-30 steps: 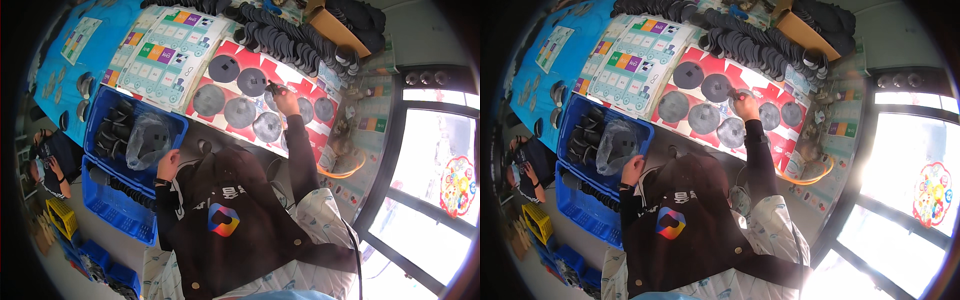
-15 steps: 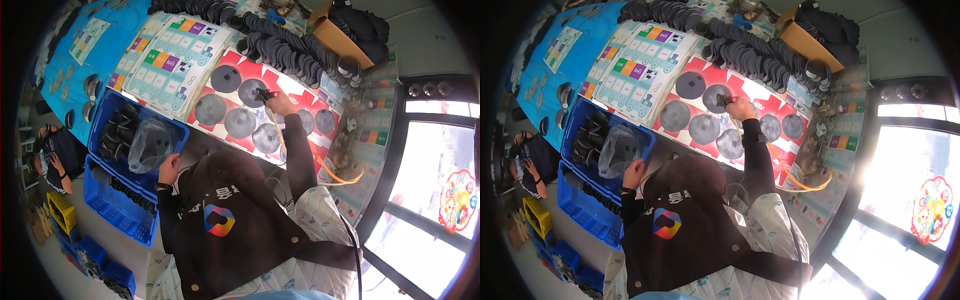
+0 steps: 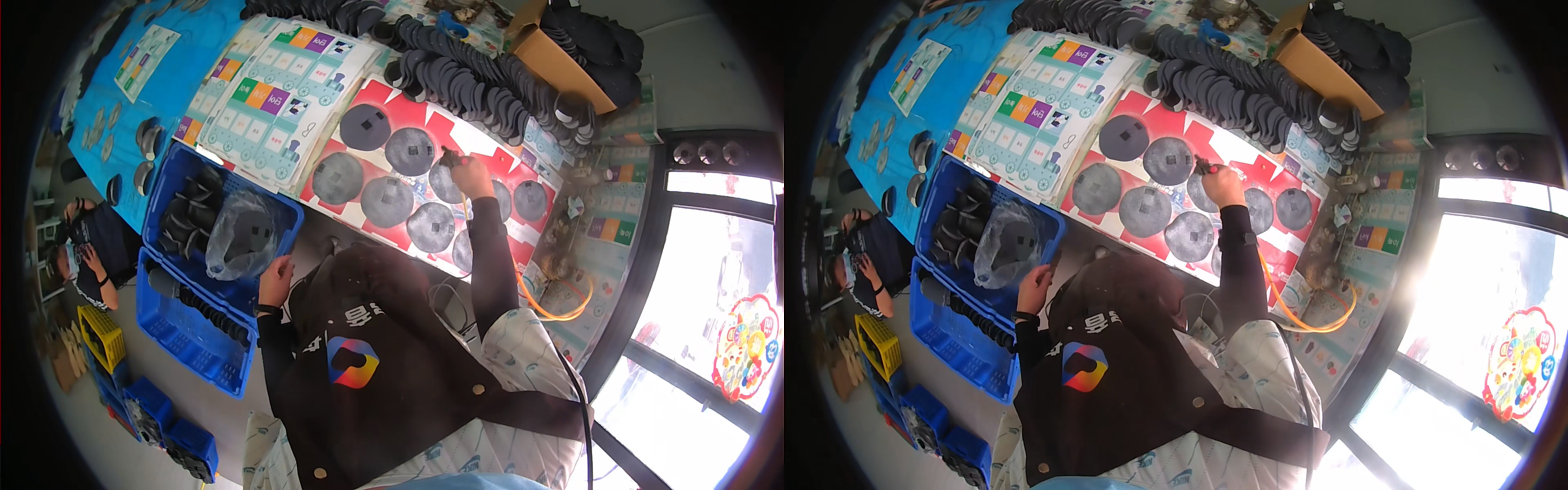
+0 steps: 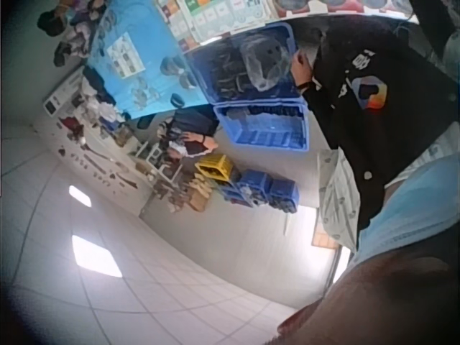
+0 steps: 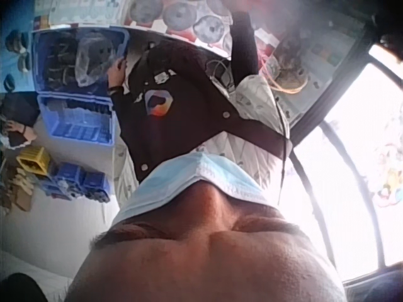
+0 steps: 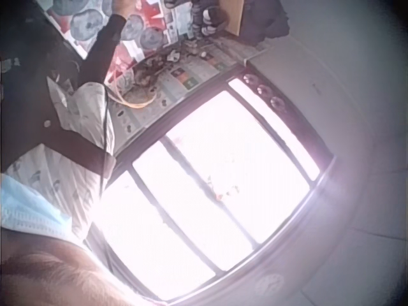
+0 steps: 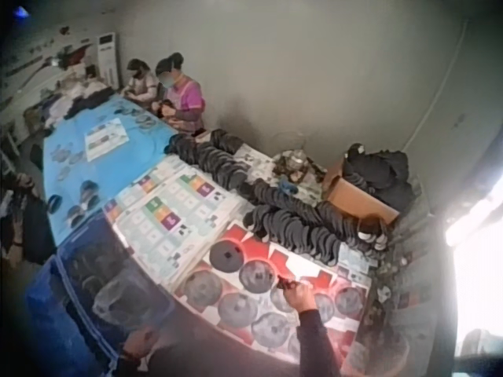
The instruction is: The person is applying adhesive to circular shoe components using a small brush.
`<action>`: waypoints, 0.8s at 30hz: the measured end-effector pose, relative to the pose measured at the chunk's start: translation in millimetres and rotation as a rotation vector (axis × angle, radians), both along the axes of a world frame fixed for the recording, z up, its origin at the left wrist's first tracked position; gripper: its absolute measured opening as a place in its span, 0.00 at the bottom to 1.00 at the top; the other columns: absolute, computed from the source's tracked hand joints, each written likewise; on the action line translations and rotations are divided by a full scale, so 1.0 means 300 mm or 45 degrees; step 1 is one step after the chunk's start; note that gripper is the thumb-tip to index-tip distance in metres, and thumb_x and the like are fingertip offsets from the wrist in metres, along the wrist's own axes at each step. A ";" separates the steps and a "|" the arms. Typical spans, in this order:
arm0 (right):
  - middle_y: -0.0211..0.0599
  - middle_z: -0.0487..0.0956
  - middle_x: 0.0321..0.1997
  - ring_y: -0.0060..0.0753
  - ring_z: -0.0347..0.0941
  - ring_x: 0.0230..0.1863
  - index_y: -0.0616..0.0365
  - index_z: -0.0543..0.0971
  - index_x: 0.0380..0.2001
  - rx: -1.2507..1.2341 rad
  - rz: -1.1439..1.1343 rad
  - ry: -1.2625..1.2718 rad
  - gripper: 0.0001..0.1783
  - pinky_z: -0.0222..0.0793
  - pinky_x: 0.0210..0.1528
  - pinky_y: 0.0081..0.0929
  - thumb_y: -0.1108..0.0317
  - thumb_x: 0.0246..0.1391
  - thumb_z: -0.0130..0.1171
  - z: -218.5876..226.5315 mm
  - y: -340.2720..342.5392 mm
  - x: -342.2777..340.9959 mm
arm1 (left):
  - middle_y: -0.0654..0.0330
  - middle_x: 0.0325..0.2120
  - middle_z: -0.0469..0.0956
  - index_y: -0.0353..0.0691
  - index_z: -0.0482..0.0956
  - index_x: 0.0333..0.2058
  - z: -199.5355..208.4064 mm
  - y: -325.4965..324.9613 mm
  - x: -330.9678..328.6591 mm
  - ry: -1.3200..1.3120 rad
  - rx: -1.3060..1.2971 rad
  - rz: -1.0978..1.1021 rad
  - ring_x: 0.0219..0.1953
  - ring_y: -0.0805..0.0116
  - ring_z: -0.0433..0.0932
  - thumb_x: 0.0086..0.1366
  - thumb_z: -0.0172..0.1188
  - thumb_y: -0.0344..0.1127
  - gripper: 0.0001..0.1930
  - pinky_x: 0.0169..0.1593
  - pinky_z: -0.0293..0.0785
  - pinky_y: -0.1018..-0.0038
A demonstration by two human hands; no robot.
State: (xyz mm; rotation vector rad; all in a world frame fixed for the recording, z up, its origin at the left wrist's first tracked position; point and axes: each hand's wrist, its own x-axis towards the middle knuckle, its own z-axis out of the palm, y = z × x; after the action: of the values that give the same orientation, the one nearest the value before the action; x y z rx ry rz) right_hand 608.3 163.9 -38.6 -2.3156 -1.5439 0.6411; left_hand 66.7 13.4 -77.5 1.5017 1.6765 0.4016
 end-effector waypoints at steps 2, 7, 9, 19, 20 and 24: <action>0.65 0.82 0.36 0.69 0.79 0.43 0.62 0.84 0.35 -0.057 -0.093 0.050 0.17 0.75 0.49 0.55 0.60 0.52 0.58 -0.051 -0.032 0.026 | 0.55 0.36 0.86 0.34 0.81 0.53 -0.005 0.016 0.008 0.008 0.008 -0.020 0.36 0.67 0.85 0.72 0.61 0.34 0.15 0.43 0.79 0.71; 0.62 0.83 0.40 0.65 0.79 0.48 0.60 0.84 0.38 -0.110 -0.074 0.389 0.17 0.75 0.51 0.51 0.61 0.46 0.63 -0.003 0.007 -0.050 | 0.56 0.34 0.86 0.36 0.81 0.53 -0.001 -0.007 0.019 0.028 0.001 -0.018 0.36 0.67 0.85 0.72 0.60 0.35 0.15 0.43 0.79 0.71; 0.62 0.83 0.41 0.66 0.79 0.49 0.59 0.84 0.39 0.014 -0.071 0.227 0.17 0.74 0.52 0.53 0.60 0.49 0.60 -0.048 0.031 -0.025 | 0.56 0.34 0.86 0.36 0.81 0.53 0.027 -0.003 0.032 0.009 -0.001 -0.004 0.36 0.68 0.85 0.72 0.60 0.35 0.15 0.43 0.79 0.71; 0.45 0.83 0.25 0.50 0.83 0.31 0.58 0.84 0.29 0.076 -0.172 0.303 0.11 0.76 0.37 0.42 0.62 0.46 0.61 0.000 0.066 -0.138 | 0.56 0.37 0.86 0.36 0.80 0.53 -0.018 -0.039 0.012 -0.003 0.015 0.032 0.36 0.67 0.85 0.72 0.60 0.35 0.15 0.44 0.79 0.71; 0.45 0.83 0.25 0.50 0.83 0.31 0.58 0.84 0.29 0.075 -0.172 0.301 0.11 0.76 0.37 0.42 0.62 0.46 0.61 0.041 0.066 -0.149 | 0.56 0.37 0.86 0.36 0.80 0.53 -0.021 -0.042 0.012 -0.004 0.015 0.032 0.36 0.67 0.85 0.72 0.60 0.35 0.15 0.44 0.79 0.71; 0.62 0.83 0.36 0.66 0.80 0.44 0.63 0.83 0.36 -0.372 0.029 0.410 0.17 0.75 0.47 0.49 0.63 0.45 0.61 0.160 0.085 -0.188 | 0.55 0.37 0.86 0.35 0.80 0.53 -0.030 -0.085 -0.003 0.003 0.017 0.094 0.37 0.67 0.86 0.73 0.60 0.35 0.14 0.44 0.80 0.71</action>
State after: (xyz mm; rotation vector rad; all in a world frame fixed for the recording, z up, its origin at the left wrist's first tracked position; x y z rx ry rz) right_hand 551.9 189.5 9.3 -2.2470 -1.4042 1.2498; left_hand 65.7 -12.2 -86.5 1.4533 1.7379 0.4517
